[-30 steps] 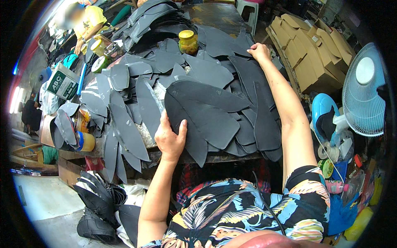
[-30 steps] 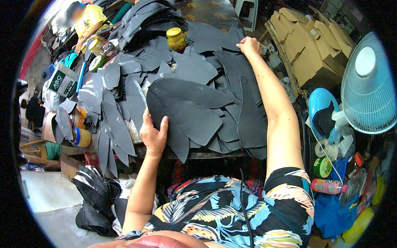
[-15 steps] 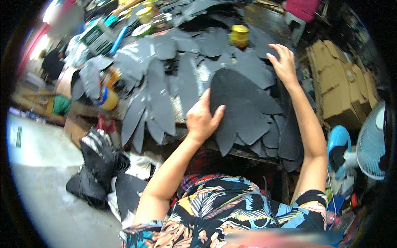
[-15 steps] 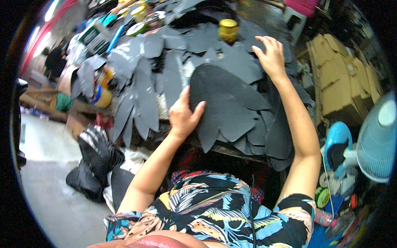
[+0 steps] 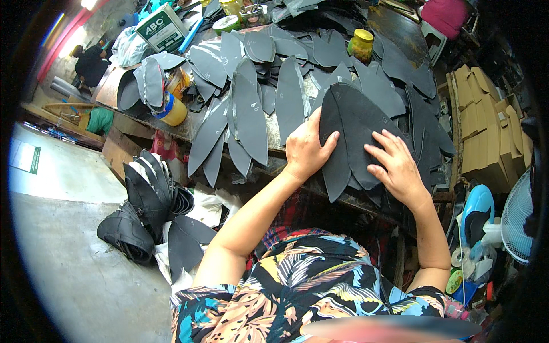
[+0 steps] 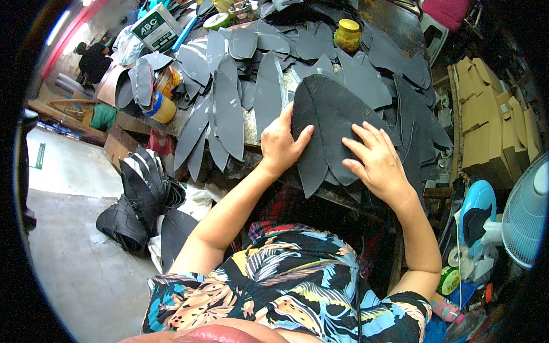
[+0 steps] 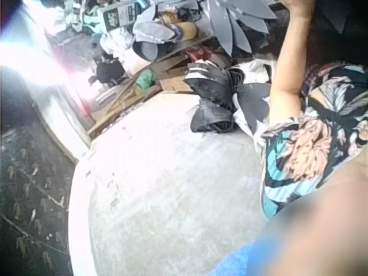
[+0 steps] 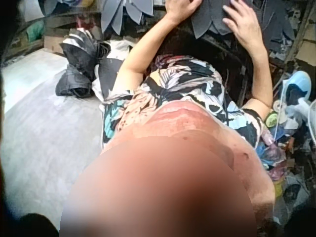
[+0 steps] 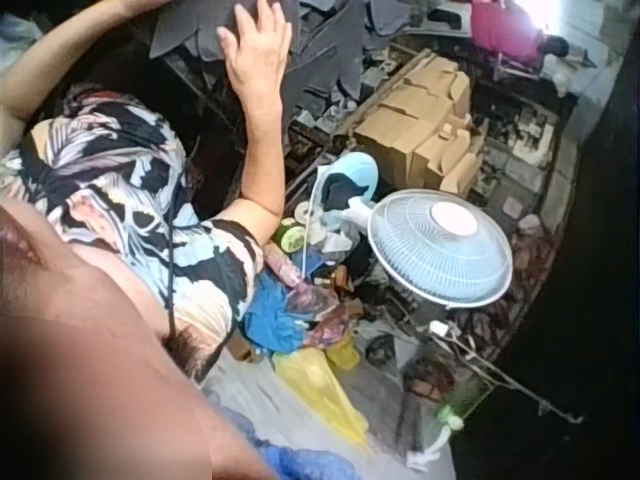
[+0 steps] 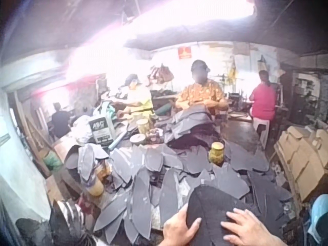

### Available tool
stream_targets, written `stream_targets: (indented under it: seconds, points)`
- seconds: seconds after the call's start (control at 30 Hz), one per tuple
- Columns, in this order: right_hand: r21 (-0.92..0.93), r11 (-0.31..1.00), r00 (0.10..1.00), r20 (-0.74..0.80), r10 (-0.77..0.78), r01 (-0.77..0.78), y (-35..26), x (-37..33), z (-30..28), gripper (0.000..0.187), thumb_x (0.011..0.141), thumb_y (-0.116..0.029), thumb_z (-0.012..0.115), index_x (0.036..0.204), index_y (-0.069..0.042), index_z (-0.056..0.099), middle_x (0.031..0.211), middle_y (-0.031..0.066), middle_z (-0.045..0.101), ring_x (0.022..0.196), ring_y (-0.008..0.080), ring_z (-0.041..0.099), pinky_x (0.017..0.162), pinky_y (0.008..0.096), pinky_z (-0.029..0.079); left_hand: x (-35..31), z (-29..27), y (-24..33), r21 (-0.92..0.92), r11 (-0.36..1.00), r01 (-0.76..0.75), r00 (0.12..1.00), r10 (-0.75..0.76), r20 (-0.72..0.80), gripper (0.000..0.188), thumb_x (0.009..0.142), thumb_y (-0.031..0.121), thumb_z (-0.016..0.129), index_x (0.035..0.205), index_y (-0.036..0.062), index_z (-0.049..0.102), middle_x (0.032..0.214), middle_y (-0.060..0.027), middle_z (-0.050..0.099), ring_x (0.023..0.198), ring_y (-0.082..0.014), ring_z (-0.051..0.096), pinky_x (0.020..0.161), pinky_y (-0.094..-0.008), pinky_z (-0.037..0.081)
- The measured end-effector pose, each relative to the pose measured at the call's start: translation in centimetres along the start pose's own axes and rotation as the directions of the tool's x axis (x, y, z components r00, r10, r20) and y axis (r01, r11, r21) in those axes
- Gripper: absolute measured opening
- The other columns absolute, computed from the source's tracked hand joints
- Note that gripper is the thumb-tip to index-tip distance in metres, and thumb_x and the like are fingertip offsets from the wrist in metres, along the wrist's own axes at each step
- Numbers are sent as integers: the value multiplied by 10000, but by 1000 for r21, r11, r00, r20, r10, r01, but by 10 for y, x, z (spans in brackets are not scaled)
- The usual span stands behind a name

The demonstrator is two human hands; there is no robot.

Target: The person sorts through a pile of black shoe insoles on a table, picking up individual pieces, turning them over, and placing them back. The person then picks up a colorful woven bag, opens it, and places several cardboard pieces inside before closing the bag.

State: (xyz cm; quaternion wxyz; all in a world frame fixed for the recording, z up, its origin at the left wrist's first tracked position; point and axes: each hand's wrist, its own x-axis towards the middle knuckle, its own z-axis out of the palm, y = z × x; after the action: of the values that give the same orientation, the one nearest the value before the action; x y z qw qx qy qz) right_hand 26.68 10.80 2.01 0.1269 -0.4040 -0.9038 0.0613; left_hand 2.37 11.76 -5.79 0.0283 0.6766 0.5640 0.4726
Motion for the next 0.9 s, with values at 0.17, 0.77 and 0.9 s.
stream_targets:
  seconds: [0.17,0.77,0.9]
  points:
    - [81,996,994,111,18,-27,-7,-26,-11,419,869,-250,687,1246,-72,654,1427,172,525,1373,350,439,1162,505,294,1,-1,0,5,1000,-1,1000,1,-8,648,833,332,748,1318,-30,517,969,-228,686,861,-366,687,749,-411,541]
    - [298,947,991,-17,131,-120,-24,-53,5,343,872,-207,695,1175,-48,692,1308,166,627,1296,347,531,1113,457,382,0,0,-1,2,1000,8,1000,-8,-7,648,821,324,752,1325,-7,514,908,-202,677,812,-358,677,716,-412,538]
    - [314,940,986,-46,159,-136,-29,-54,9,339,851,-177,711,1162,-42,700,1294,167,635,1281,343,546,1097,446,401,0,-1,0,-26,1000,-3,1000,3,-19,641,823,321,754,1319,-11,521,928,-213,682,828,-363,682,729,-409,539]
